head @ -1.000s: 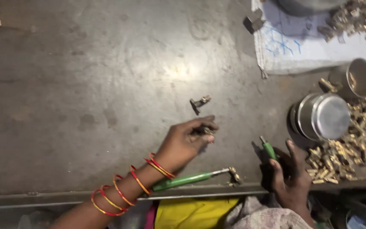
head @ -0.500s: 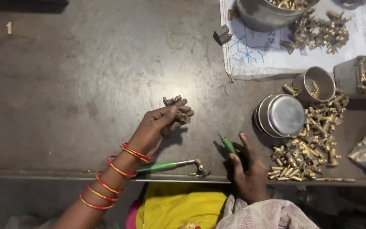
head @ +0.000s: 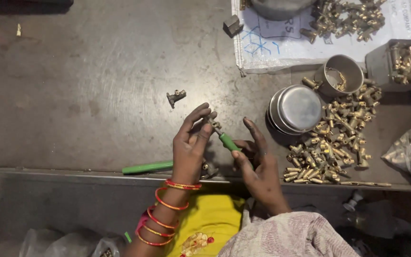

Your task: Inspecting and cleaning small brass metal fittings at a workbench using a specialized probe.

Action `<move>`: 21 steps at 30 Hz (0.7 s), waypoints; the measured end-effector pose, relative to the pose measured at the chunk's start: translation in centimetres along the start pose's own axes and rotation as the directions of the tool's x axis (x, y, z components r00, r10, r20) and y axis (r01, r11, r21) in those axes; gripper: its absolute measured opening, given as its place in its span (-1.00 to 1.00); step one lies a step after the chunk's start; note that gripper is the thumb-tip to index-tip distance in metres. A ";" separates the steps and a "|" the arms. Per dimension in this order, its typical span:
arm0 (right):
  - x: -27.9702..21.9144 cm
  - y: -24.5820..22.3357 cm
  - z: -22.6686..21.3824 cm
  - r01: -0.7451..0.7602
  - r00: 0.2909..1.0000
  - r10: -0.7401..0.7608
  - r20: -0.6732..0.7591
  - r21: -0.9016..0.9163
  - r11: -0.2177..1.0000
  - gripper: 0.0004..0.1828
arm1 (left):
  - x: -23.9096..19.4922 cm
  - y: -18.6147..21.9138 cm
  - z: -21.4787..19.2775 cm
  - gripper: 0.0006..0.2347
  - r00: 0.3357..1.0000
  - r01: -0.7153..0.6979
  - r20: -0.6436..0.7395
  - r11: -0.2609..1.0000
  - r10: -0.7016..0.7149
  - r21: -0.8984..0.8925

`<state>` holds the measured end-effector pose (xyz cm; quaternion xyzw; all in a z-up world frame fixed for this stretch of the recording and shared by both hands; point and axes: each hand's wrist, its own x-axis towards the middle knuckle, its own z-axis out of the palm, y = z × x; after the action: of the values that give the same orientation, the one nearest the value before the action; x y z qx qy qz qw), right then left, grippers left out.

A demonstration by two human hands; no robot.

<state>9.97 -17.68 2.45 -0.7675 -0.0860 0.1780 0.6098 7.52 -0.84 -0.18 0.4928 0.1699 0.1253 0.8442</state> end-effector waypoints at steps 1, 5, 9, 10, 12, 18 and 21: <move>0.1 -0.2 -0.3 -0.001 1.000 0.001 -0.007 0.003 1.000 -0.20 | -0.3 0.2 0.4 -0.67 1.000 0.003 0.007 1.000 -0.003 0.003; 0.7 -0.7 -1.9 -0.176 0.981 0.156 0.115 0.195 0.965 -0.19 | -1.4 0.7 1.4 -0.68 0.962 -0.269 0.098 0.943 0.254 0.198; 0.9 -1.2 -2.9 -0.385 0.909 0.271 0.317 0.387 0.838 -0.16 | -1.4 0.8 0.9 -0.68 0.990 -0.098 0.094 0.995 0.100 -0.025; 0.5 -1.1 -2.5 -0.390 0.907 0.275 0.319 0.385 0.836 -0.16 | -1.3 0.3 0.6 -0.68 0.991 -0.096 0.090 0.995 0.097 -0.025; -0.2 -0.8 -1.6 -0.312 0.941 0.236 0.244 0.345 0.885 -0.15 | -1.0 -0.5 -0.1 -0.65 0.990 0.050 0.140 0.986 -0.028 -0.160; -2.1 0.2 -0.2 0.250 0.968 -0.249 0.023 -0.141 0.958 -0.37 | -2.8 -0.3 -0.3 -0.65 1.000 0.004 0.016 0.985 -0.001 -0.172; -2.0 0.0 -0.2 0.294 0.955 -0.292 0.042 -0.231 0.927 -0.32 | -3.4 -0.3 -1.2 -0.67 0.999 0.045 -0.006 0.984 -0.047 -0.171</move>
<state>8.20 -18.57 2.83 -0.8121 -0.2222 0.0763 0.5341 3.91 -1.36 -0.42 0.4138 0.1739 0.1222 0.8852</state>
